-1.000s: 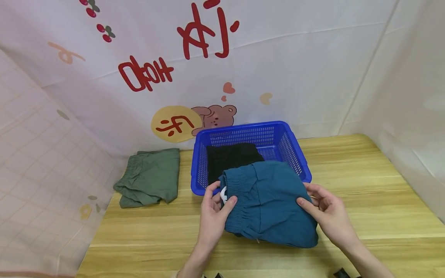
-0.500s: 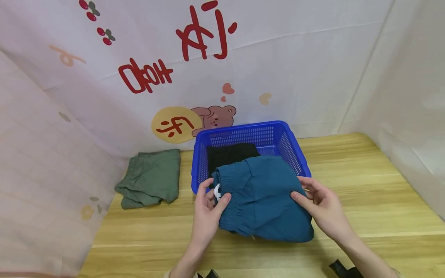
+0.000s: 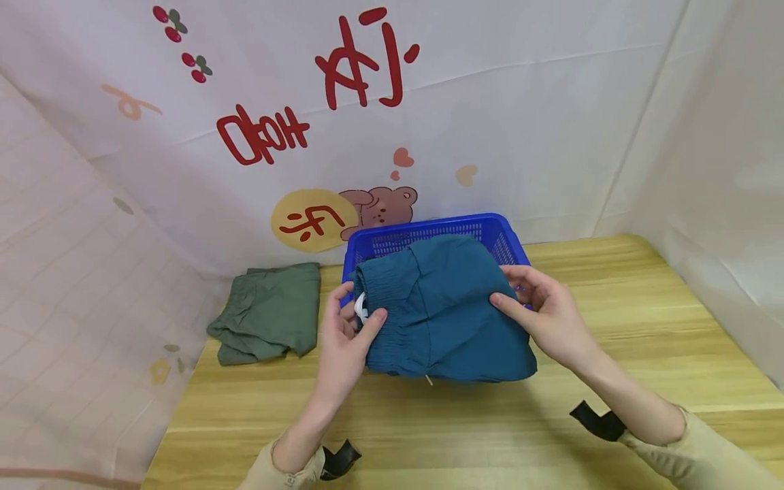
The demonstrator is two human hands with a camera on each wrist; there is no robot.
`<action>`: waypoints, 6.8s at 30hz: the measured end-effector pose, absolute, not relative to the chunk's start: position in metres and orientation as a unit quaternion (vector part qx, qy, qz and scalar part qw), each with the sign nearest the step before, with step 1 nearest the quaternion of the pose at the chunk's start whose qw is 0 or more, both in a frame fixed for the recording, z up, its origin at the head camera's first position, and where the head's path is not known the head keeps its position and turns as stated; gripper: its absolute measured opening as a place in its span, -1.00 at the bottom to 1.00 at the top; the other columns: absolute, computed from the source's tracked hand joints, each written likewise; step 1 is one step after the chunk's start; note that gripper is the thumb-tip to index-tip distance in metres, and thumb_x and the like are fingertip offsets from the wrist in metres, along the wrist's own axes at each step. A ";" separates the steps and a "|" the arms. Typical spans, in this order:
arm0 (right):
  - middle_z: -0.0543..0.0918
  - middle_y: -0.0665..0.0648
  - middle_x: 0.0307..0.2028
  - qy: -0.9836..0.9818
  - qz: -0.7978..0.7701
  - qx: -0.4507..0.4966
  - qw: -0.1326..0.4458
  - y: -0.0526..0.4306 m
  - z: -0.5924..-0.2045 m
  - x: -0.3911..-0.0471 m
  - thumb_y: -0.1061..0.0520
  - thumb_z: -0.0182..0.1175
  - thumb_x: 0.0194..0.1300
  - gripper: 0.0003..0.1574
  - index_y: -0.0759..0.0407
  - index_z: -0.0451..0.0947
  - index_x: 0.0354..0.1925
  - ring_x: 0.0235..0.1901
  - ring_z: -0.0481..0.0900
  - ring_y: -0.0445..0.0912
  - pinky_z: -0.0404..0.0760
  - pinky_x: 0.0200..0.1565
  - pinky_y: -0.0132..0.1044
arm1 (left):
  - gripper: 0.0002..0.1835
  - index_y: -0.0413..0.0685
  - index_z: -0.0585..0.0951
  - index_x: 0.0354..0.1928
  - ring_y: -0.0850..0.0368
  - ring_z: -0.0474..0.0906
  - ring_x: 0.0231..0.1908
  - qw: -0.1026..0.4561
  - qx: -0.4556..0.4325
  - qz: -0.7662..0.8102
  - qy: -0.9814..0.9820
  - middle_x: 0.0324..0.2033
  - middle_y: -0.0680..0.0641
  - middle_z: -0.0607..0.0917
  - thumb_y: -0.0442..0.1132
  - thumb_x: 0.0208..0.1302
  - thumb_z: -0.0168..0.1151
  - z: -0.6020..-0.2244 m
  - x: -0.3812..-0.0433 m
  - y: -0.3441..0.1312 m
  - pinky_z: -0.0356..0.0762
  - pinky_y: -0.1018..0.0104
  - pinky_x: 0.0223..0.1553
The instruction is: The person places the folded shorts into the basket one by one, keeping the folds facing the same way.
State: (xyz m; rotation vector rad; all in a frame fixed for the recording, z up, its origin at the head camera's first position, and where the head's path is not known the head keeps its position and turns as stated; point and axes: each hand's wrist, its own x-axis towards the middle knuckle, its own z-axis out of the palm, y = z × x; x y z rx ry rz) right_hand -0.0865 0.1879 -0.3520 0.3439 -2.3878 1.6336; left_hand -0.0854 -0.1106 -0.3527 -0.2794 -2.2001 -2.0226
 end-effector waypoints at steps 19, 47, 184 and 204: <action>0.63 -0.21 -0.21 -0.816 0.559 0.131 0.072 0.183 -0.297 -0.145 0.18 0.30 0.48 -0.46 0.26 0.52 0.35 -0.28 0.71 -0.34 0.70 -0.15 -0.53 | -0.37 -0.18 0.24 0.48 0.37 0.70 -0.34 0.111 -0.108 -0.683 -0.714 -0.02 -0.22 0.73 -0.44 0.46 0.23 -0.310 -0.128 -0.114 0.67 0.50 -0.27; 0.58 0.40 0.16 -0.876 0.469 0.107 -0.038 0.170 -0.306 -0.216 0.10 0.22 0.55 -0.39 0.30 0.39 0.43 0.29 0.54 0.29 0.52 0.39 0.18 | -0.34 -0.10 0.21 0.54 -0.05 0.72 -0.03 0.071 -0.042 -0.626 -0.776 0.28 -0.36 0.65 -0.23 0.53 0.24 -0.327 -0.187 -0.118 0.58 0.52 -0.22; 0.27 0.39 0.59 -0.957 0.178 0.228 0.011 0.132 -0.390 -0.136 -0.35 0.16 0.51 0.01 0.17 0.19 0.62 0.57 0.26 0.38 0.40 0.47 0.35 | -0.27 -0.03 0.28 0.62 -0.33 0.07 0.66 0.093 -0.180 -0.316 -0.927 0.64 -0.20 0.24 0.07 0.56 0.18 -0.414 -0.138 -0.127 0.20 -0.38 0.56; 0.23 0.26 0.63 -0.928 0.316 0.183 0.077 0.084 -0.415 -0.109 -0.28 0.21 0.50 -0.03 0.06 0.18 0.64 0.63 0.17 0.30 0.31 0.51 0.37 | -0.32 0.02 0.31 0.61 -0.28 0.20 0.60 0.133 -0.132 -0.378 -0.907 0.61 -0.17 0.30 -0.09 0.55 0.23 -0.417 -0.111 -0.151 0.31 -0.38 0.50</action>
